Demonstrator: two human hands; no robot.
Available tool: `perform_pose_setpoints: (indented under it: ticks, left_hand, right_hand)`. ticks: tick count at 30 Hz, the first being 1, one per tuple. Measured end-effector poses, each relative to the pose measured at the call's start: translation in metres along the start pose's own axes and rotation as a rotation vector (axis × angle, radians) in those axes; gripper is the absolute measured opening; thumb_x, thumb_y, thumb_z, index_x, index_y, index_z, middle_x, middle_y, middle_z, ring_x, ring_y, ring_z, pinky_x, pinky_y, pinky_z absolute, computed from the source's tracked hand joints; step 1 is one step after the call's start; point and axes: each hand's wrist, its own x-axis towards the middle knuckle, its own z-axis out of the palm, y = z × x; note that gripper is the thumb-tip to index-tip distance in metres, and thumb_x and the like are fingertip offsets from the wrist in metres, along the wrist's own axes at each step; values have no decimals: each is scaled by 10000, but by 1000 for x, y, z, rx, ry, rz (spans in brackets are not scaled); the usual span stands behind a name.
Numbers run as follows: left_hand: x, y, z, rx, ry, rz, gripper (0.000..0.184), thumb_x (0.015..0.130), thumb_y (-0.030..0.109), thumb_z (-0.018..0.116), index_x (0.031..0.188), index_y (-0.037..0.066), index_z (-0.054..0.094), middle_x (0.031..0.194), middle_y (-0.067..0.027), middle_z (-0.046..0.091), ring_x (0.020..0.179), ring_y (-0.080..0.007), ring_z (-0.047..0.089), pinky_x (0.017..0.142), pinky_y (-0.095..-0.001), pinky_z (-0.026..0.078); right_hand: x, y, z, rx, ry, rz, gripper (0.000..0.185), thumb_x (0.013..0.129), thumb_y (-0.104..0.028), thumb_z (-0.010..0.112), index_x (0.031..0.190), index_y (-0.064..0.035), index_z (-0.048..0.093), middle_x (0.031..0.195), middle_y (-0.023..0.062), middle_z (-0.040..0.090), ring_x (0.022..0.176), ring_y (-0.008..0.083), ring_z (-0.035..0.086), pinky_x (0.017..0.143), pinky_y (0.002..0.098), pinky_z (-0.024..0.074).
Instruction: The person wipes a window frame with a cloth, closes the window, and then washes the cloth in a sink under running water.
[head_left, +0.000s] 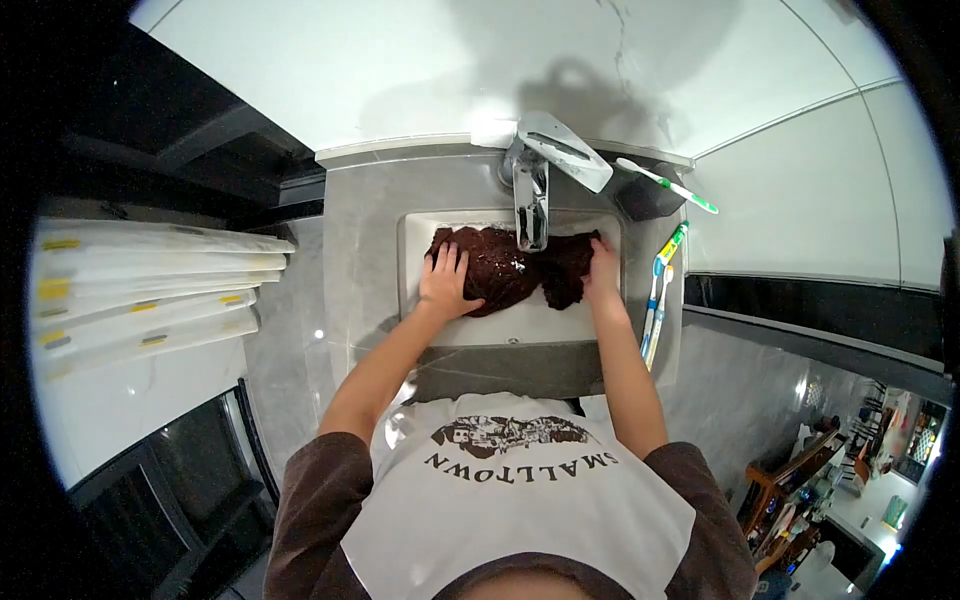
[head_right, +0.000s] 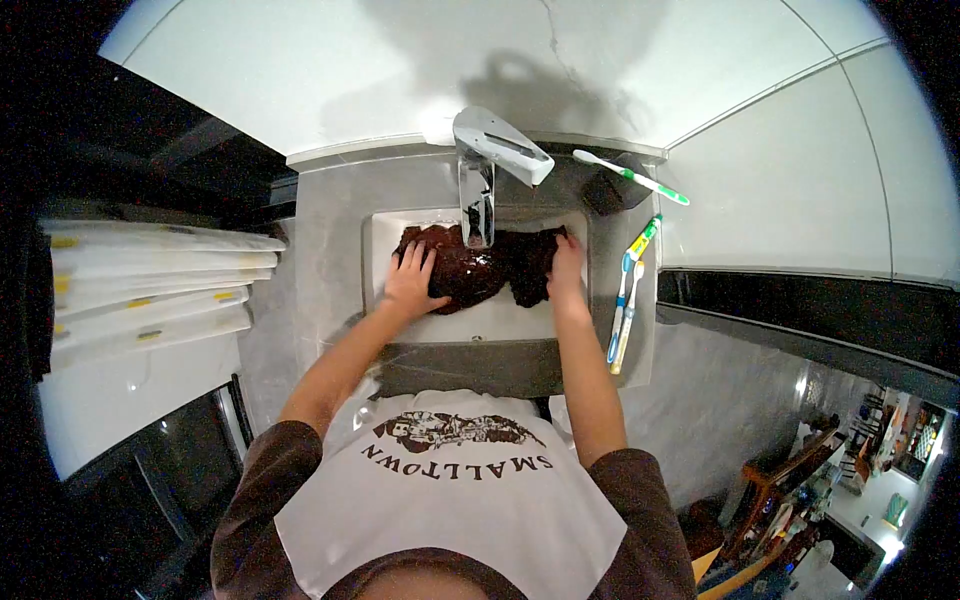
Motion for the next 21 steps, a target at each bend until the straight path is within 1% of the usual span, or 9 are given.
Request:
perform_pose_setpoints:
  ticks: [3, 7, 9, 10, 12, 13, 14, 18, 21]
  left_hand:
    - [1, -2, 1, -1, 65, 73, 837, 647, 626, 509, 1298, 153, 275, 1354, -153, 179, 1264, -304, 110, 1006, -449, 124]
    - [3, 6, 6, -144, 61, 201, 800, 674, 613, 503, 1302, 180, 262, 1359, -177, 139, 1264, -334, 96, 1013, -455, 120]
    - [3, 9, 5, -176, 72, 203, 831, 683, 601, 503, 1314, 135, 229, 1362, -183, 124, 1266, -333, 90, 1016, -439, 131]
    - [3, 9, 8, -173, 73, 197, 831, 683, 601, 503, 1314, 135, 229, 1362, -183, 124, 1266, -333, 90, 1016, -439, 131]
    - [5, 7, 17, -192, 142, 162, 897, 676, 628, 476, 1315, 65, 194, 1365, -181, 127, 1270, -312, 90, 1023, -395, 114]
    - [2, 6, 12, -152, 87, 141, 954, 678, 637, 459, 1291, -37, 176, 1358, -184, 152, 1271, -299, 103, 1027, -367, 115]
    - [2, 6, 11, -63, -35, 69, 984, 669, 661, 435, 1291, -51, 160, 1350, -186, 179, 1270, -290, 112, 1033, -350, 96]
    - [-2, 3, 10, -43, -88, -11, 994, 665, 683, 403, 1298, -40, 151, 1353, -173, 184, 1278, -258, 98, 1038, -338, 67]
    - [0, 5, 14, -39, -22, -26, 1000, 672, 702, 367, 1297, -46, 142, 1365, -157, 158, 1282, -247, 84, 1039, -332, 56]
  right_hand:
    - [5, 3, -24, 418, -350, -63, 306, 863, -167, 417, 1137, -33, 400, 1051, 91, 497, 943, 212, 506, 779, 365, 431]
    - [-21, 5, -23, 514, -477, 10, 299, 853, -141, 437, 1132, -41, 401, 1006, 77, 515, 923, 199, 515, 736, 349, 456]
    - [-47, 12, 13, 398, -529, -132, 311, 833, -100, 468, 1134, -52, 407, 965, 71, 523, 895, 192, 522, 713, 337, 468]
    - [-43, 27, 31, 251, -523, -129, 340, 802, -81, 511, 1131, -57, 429, 946, 69, 527, 859, 185, 531, 707, 298, 456]
    - [-34, 57, 75, -338, -517, -526, 302, 765, -104, 557, 1044, -22, 479, 869, 73, 564, 759, 176, 548, 621, 272, 434]
    - [-51, 59, 91, -429, -501, -735, 236, 768, -113, 547, 970, -11, 482, 859, 111, 575, 722, 229, 561, 610, 311, 437]
    - [-35, 84, 121, -640, -549, -995, 188, 768, -129, 529, 903, -8, 480, 895, 156, 567, 747, 305, 565, 629, 349, 442]
    - [-32, 80, 136, -1325, -454, -967, 171, 791, -152, 422, 929, -50, 420, 882, 153, 560, 729, 318, 580, 588, 407, 465]
    - [-22, 84, 130, -1385, -449, -1060, 172, 798, -146, 384, 952, -69, 397, 869, 147, 558, 696, 327, 585, 570, 415, 470]
